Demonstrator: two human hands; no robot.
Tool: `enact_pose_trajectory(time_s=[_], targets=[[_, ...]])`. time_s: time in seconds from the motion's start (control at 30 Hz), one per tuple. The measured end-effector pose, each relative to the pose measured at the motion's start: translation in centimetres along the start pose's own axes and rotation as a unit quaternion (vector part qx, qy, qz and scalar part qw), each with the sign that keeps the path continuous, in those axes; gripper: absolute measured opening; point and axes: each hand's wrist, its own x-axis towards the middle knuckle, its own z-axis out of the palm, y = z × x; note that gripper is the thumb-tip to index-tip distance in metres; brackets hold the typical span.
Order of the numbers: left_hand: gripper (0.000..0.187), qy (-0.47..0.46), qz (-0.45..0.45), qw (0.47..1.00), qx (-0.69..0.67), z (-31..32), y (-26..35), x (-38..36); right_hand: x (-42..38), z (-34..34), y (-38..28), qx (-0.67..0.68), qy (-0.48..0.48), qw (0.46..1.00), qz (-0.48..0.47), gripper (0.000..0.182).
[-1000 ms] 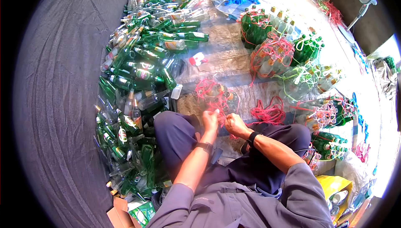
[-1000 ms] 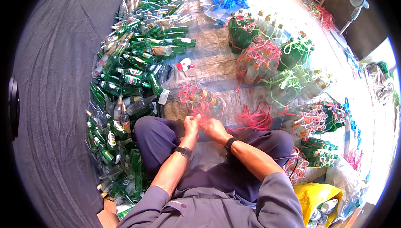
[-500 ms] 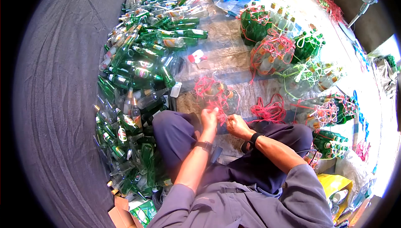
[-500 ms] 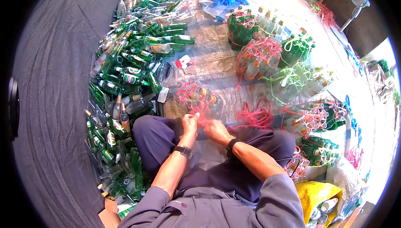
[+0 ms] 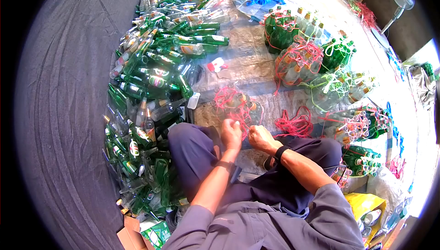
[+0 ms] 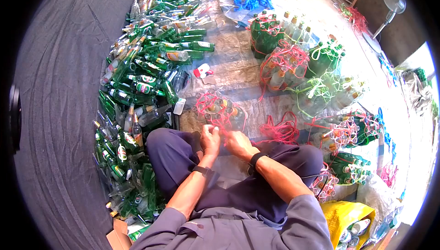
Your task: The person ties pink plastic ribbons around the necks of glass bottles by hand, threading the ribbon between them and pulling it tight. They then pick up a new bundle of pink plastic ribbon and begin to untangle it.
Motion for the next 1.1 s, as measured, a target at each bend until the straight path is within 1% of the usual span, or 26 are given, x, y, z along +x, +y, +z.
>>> enact_pose_trajectory(time_s=[0.07,0.1,0.17,0.2,0.27,0.3,0.37,0.5,0.57,0.6,0.67,0.8,0.87,0.9,0.97,1.0,1.07,1.1], targets=[[0.022,-0.035,0.105,0.994,0.022,-0.7,0.9,-0.4,0.1,-0.6,-0.7,-0.027,-0.013,1.0,-0.001,0.021],[0.022,-0.035,0.104,0.994,0.022,-0.9,0.8,-0.6,0.1,-0.8,-1.2,-0.027,-0.014,1.0,-0.001,0.021],[0.026,-0.009,0.247,0.962,0.119,-1.1,0.8,-0.8,0.1,-1.3,-2.1,-0.004,-0.008,0.999,-0.033,0.023],[0.026,-0.009,0.246,0.962,0.118,-0.8,0.4,-0.7,0.3,-0.9,-1.7,-0.004,-0.008,0.999,-0.033,0.023],[0.028,-0.024,0.313,0.947,0.068,-0.1,-0.3,-0.4,0.7,0.0,-0.6,0.003,-0.009,0.999,-0.042,0.025],[0.028,-0.025,0.313,0.947,0.069,0.1,-0.5,-0.2,0.8,0.1,-0.6,0.004,-0.01,0.999,-0.041,0.025],[0.026,-0.038,0.295,0.955,0.011,0.4,-0.9,0.1,1.0,0.2,-0.5,-0.02,-0.013,0.998,-0.057,0.024],[0.022,-0.045,0.278,0.96,-0.001,0.4,-0.6,0.4,1.0,-0.3,-1.4,-0.065,0.009,0.996,-0.062,0.024],[0.017,-0.039,0.276,0.96,-0.006,0.6,-0.7,0.5,1.2,-0.7,-1.9,-0.088,-0.016,0.992,-0.084,0.023],[0.017,-0.039,0.274,0.961,-0.007,0.6,-0.6,0.5,1.3,-0.7,-1.8,-0.088,-0.018,0.992,-0.083,0.023],[0.01,-0.029,0.256,0.965,-0.049,0.5,-0.3,0.4,1.6,-0.5,-1.8,-0.12,-0.006,0.989,-0.09,0.023],[0.006,-0.028,0.248,0.967,-0.043,0.7,-0.7,1.1,2.0,-0.7,-2.2,-0.119,-0.008,0.989,-0.086,0.024],[0.01,-0.09,0.197,0.976,-0.013,0.5,-0.9,1.4,2.2,-0.7,-2.4,-0.108,0.013,0.99,-0.09,0.026],[0.01,-0.09,0.196,0.976,-0.014,0.5,-0.8,1.4,2.1,-0.6,-2.4,-0.109,0.012,0.99,-0.09,0.026],[0.009,-0.079,0.167,0.982,-0.045,0.5,-0.6,1.5,1.9,-0.3,-2.3,-0.106,0.009,0.992,-0.067,0.027],[0.009,-0.081,0.168,0.981,-0.046,0.7,-0.6,1.6,1.7,0.1,-2.0,-0.106,0.011,0.992,-0.065,0.027],[0.006,-0.013,0.203,0.975,-0.094,1.1,-0.6,1.6,1.2,1.2,-1.5,-0.084,0.048,0.993,-0.073,0.024],[0.006,-0.018,0.207,0.974,-0.094,1.2,-0.7,1.6,0.9,1.2,-1.6,-0.082,0.052,0.993,-0.069,0.024]])
